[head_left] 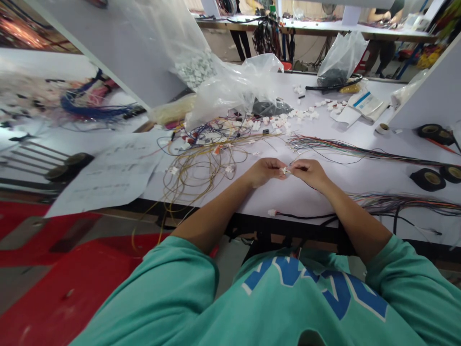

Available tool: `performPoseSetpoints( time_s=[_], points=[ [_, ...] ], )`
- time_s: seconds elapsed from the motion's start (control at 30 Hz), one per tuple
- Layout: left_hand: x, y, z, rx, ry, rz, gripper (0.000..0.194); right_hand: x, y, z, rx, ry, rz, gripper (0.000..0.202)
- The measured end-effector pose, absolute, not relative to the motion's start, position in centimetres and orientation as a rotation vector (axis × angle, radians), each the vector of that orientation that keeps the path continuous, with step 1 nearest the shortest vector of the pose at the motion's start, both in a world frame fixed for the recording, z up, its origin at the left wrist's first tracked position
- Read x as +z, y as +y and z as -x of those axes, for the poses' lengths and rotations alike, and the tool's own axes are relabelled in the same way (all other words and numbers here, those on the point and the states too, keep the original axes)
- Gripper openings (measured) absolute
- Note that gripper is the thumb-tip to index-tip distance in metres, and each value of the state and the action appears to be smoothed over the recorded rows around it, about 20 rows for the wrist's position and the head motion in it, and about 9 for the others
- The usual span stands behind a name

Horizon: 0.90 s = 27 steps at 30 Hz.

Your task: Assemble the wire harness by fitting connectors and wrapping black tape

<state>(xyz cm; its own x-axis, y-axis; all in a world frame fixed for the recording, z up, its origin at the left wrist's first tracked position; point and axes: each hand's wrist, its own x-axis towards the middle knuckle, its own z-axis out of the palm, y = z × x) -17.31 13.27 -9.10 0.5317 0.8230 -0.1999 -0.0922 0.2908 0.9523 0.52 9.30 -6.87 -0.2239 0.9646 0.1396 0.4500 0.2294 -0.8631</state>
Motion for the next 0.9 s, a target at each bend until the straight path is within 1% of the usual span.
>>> performPoseSetpoints(
  time_s=[0.2, 0.5, 0.7, 0.9],
  points=[
    [-9.1, 13.2, 17.3, 0.706, 0.800, -1.097, 0.041, -7.2, 9.4, -0.3, 0.758, -1.984, 1.437, 0.012],
    [-9.2, 13.3, 17.3, 0.699, 0.777, -1.124, 0.037, -6.7, 9.4, -0.3, 0.736, -2.106, 1.446, 0.013],
    [-9.4, 12.9, 16.9, 0.699, 0.790, -1.215, 0.032, -6.7, 8.9, 0.6, 0.654, -2.168, 1.519, 0.015],
    [-9.3, 12.8, 16.9, 0.700, 0.826, -1.218, 0.032, -6.8, 9.1, 0.3, 0.836, -1.942, 1.557, 0.006]
  ],
)
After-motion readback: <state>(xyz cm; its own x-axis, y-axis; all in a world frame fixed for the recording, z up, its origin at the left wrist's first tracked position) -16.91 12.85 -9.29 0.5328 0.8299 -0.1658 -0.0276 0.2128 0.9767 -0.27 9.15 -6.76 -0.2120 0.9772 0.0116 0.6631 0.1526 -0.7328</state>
